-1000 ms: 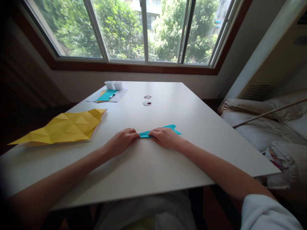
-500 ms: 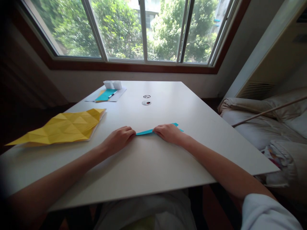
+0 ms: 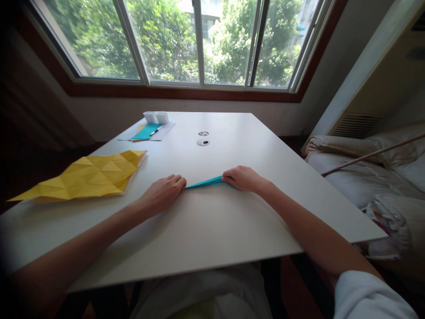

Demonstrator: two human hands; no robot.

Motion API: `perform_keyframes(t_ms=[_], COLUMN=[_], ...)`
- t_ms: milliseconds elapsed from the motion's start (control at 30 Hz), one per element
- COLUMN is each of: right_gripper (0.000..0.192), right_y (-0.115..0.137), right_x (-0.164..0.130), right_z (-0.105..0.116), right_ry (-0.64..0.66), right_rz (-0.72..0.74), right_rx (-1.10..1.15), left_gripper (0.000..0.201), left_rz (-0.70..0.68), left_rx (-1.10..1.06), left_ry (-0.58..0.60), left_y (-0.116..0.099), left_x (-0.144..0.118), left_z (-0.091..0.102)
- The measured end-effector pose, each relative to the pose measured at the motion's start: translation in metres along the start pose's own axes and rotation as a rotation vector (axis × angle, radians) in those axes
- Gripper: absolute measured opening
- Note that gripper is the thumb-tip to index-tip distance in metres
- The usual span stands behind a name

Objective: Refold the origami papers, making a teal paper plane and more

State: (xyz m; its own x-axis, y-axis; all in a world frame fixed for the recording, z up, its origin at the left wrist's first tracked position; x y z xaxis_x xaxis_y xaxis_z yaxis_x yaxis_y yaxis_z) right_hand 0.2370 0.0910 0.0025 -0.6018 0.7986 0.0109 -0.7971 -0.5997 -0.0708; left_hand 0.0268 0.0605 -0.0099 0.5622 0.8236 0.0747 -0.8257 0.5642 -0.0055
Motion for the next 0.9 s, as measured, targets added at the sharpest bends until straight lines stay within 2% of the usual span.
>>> perform_keyframes(t_ms=[233, 367, 533, 733, 900], right_gripper=[0.034, 0.033, 0.034, 0.033, 0.032], right_y=[0.001, 0.002, 0.002, 0.003, 0.005], right_x=[0.0, 0.0, 0.0, 0.001, 0.004], right_z=[-0.002, -0.001, 0.0, 0.004, 0.007], right_ry=[-0.015, -0.019, -0.01, 0.011, 0.03], right_rz=[0.012, 0.021, 0.013, 0.006, 0.003], right_rx=[-0.01, -0.007, 0.003, -0.006, -0.027], left_gripper=[0.023, 0.022, 0.023, 0.023, 0.022], left_rz=[-0.035, -0.071, -0.055, -0.06, -0.051], left_rx=[0.077, 0.074, 0.028, -0.201, -0.491], left_ry=[0.005, 0.047, 0.108, 0.108, 0.006], left_y=[0.003, 0.003, 0.003, 0.017, 0.017], left_x=[-0.002, -0.003, -0.001, 0.001, 0.007], left_z=[-0.003, -0.001, 0.0, 0.003, 0.005])
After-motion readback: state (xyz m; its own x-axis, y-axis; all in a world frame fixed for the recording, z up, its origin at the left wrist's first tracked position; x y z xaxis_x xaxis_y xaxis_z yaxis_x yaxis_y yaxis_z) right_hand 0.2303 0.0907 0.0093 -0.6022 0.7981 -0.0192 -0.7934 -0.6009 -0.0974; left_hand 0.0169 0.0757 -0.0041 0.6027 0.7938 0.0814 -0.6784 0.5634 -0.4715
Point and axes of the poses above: each hand's wrist, its own x-axis towards the middle knuckle, its own z-axis out of the back of the hand, y = z × x, the point moved 5 cm from there along x, towards the middle knuckle, and after that the axes turned 9 degrees about -x, right-handed, at the moved point
